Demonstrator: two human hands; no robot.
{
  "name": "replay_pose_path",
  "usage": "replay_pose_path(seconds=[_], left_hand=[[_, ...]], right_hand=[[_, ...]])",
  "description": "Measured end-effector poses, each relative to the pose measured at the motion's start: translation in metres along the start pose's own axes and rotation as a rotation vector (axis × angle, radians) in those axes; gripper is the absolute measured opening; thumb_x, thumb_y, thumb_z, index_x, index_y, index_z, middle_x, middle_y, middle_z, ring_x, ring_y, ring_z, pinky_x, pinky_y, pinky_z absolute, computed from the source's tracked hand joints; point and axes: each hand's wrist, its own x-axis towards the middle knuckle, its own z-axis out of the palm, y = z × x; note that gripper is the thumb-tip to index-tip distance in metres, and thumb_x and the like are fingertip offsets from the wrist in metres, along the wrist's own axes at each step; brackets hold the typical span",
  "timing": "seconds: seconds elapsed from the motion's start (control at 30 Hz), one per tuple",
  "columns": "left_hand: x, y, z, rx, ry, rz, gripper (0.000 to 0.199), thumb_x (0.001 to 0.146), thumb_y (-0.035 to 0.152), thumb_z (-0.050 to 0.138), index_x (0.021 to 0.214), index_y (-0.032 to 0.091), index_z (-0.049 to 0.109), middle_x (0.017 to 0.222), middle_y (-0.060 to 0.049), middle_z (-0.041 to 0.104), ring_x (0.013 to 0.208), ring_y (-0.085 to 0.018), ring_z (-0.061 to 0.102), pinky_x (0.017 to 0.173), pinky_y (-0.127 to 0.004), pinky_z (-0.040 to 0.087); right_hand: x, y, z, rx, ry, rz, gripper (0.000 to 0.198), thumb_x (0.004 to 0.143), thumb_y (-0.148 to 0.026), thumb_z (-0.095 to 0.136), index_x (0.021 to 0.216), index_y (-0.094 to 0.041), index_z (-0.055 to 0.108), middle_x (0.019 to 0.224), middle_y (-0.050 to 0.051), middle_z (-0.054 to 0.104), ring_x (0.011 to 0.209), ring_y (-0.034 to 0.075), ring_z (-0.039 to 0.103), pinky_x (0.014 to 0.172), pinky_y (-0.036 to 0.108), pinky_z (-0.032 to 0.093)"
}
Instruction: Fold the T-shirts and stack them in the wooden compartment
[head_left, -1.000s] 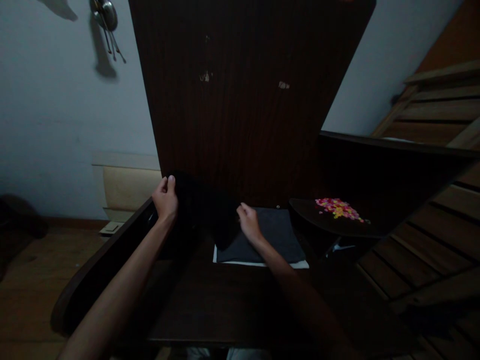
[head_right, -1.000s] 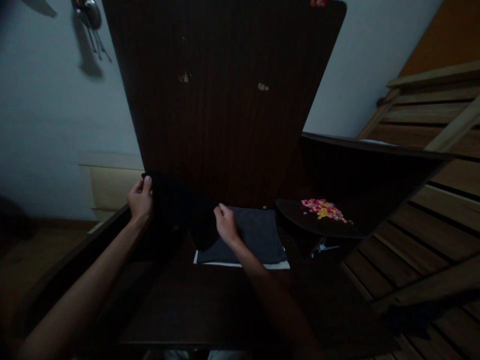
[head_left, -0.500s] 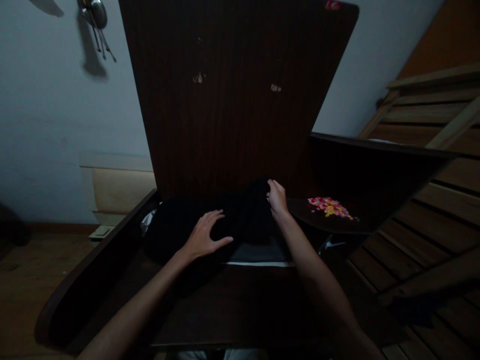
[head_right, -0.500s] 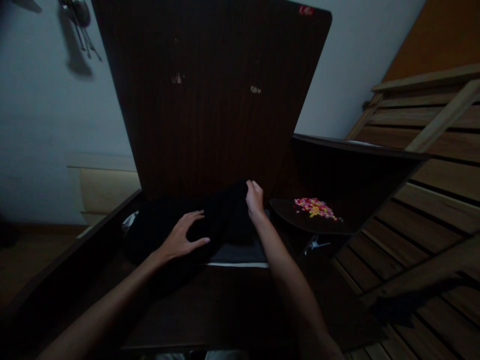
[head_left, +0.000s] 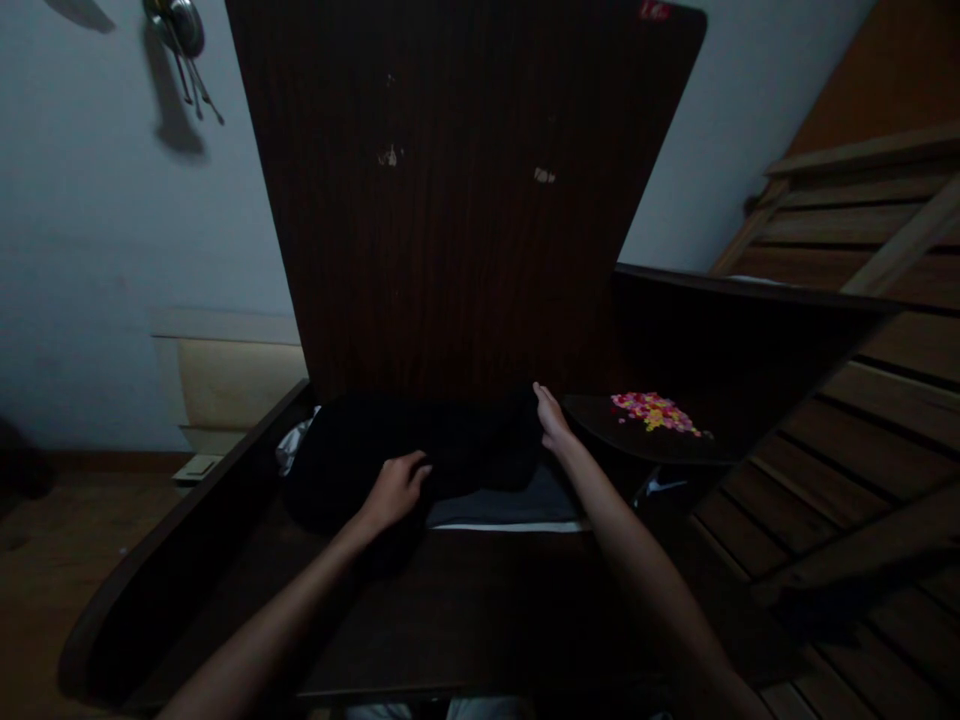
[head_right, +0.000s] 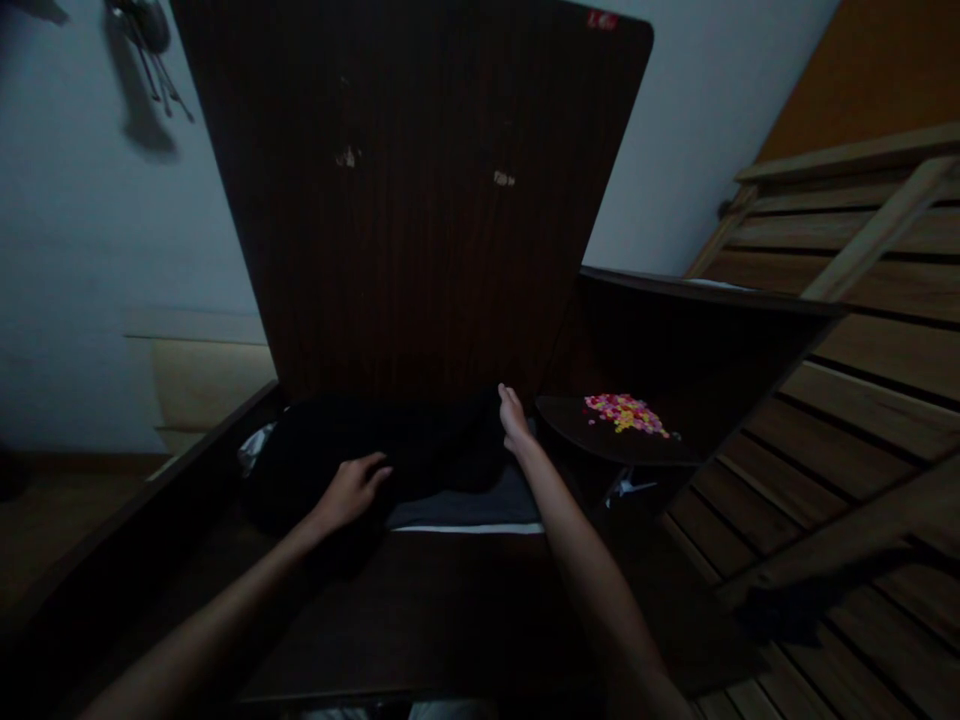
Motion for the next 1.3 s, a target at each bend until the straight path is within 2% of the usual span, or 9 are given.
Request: replay_pose_path(seconds=[0.1, 0.23, 0.43, 0.53, 0.63, 0.87, 1.0, 1.1, 1.3], left_hand=[[0.015, -0.02, -0.025, -0.163, 0.208, -0.149, 0.03, 0.084, 0.035, 0.048, 0.099, 0.017, 0.066, 0.104, -0.011, 0.071, 0.103, -0.026, 0.065, 0.092, -0.037, 0.047], [0.027, -0.05, -0.065, -0.311, 0.453, -0.321, 0.03, 0.076, 0.043, 0.054, 0.089, 0.02, 0.067, 0.1, -0.008, 0.072, 0.107, -0.028, 0.062, 0.093, -0.039, 0.048], [0.026, -0.065, -0.097, -0.497, 0.447, -0.362, 0.034, 0.07, 0.053, 0.058, 0.082, 0.022, 0.064, 0.082, -0.004, 0.072, 0.089, -0.026, 0.066, 0.078, -0.035, 0.052], [0.026, -0.057, -0.1, -0.632, 0.412, -0.317, 0.039, 0.07, 0.056, 0.06, 0.087, 0.021, 0.065, 0.082, -0.005, 0.072, 0.085, -0.025, 0.067, 0.074, -0.035, 0.053], [0.027, -0.046, -0.107, -0.667, 0.374, -0.3, 0.041, 0.07, 0.056, 0.063, 0.089, 0.021, 0.066, 0.083, -0.007, 0.073, 0.085, -0.026, 0.069, 0.075, -0.035, 0.054], [0.008, 0.003, -0.147, -0.001, 0.496, 0.001, 0.052, 0.065, 0.063, 0.067, 0.094, 0.02, 0.063, 0.086, -0.004, 0.069, 0.085, -0.027, 0.065, 0.076, -0.035, 0.052], [-0.005, 0.026, -0.17, 0.285, 0.638, 0.19, 0.069, 0.053, 0.059, 0.079, 0.107, 0.022, 0.059, 0.094, -0.006, 0.066, 0.09, -0.028, 0.064, 0.082, -0.038, 0.051], [-0.003, 0.029, -0.182, 0.27, 0.751, 0.24, 0.055, 0.06, 0.053, 0.076, 0.105, 0.026, 0.059, 0.096, -0.004, 0.065, 0.091, -0.027, 0.064, 0.085, -0.036, 0.049], [0.026, 0.008, -0.174, 0.199, 0.635, 0.118, 0.026, 0.08, 0.045, 0.055, 0.082, 0.021, 0.063, 0.08, -0.006, 0.066, 0.081, -0.025, 0.064, 0.081, -0.037, 0.048]], right_hand=[[-0.009, -0.008, -0.002, 0.086, -0.043, 0.114, 0.06, 0.08, -0.073, 0.041, 0.106, -0.024, 0.064, 0.102, 0.007, 0.069, 0.1, 0.025, 0.062, 0.085, 0.038, 0.049], [-0.019, -0.019, -0.016, -0.139, -0.226, 0.011, 0.054, 0.066, -0.065, 0.067, 0.094, -0.019, 0.068, 0.092, 0.005, 0.07, 0.092, 0.023, 0.063, 0.083, 0.033, 0.048], [-0.027, -0.016, -0.028, -0.4, -0.441, -0.116, 0.028, 0.053, -0.034, 0.08, 0.075, -0.02, 0.071, 0.069, -0.001, 0.068, 0.069, 0.019, 0.062, 0.065, 0.028, 0.045], [-0.027, -0.018, -0.027, -0.38, -0.303, -0.179, 0.003, 0.061, -0.022, 0.067, 0.063, -0.021, 0.069, 0.061, -0.002, 0.066, 0.064, 0.019, 0.06, 0.062, 0.028, 0.043], [-0.023, -0.027, -0.029, -0.259, -0.076, -0.189, 0.013, 0.059, -0.015, 0.055, 0.063, -0.02, 0.067, 0.063, -0.002, 0.065, 0.066, 0.018, 0.059, 0.065, 0.027, 0.043], [-0.03, -0.087, -0.049, -0.041, 0.211, -0.238, 0.016, 0.057, -0.016, 0.049, 0.066, -0.018, 0.062, 0.063, -0.001, 0.06, 0.062, 0.016, 0.054, 0.061, 0.026, 0.043], [-0.045, -0.125, -0.068, -0.188, 0.486, -0.471, 0.014, 0.056, -0.016, 0.05, 0.065, -0.018, 0.061, 0.063, 0.0, 0.059, 0.064, 0.016, 0.054, 0.06, 0.027, 0.043], [-0.053, -0.139, -0.078, -0.353, 0.664, -0.563, 0.01, 0.058, -0.018, 0.051, 0.063, -0.018, 0.059, 0.06, -0.001, 0.057, 0.061, 0.016, 0.054, 0.058, 0.026, 0.041], [-0.043, -0.114, -0.08, -0.662, 0.653, -0.48, 0.009, 0.063, -0.02, 0.056, 0.066, -0.019, 0.064, 0.061, 0.002, 0.061, 0.061, 0.019, 0.058, 0.059, 0.028, 0.039]])
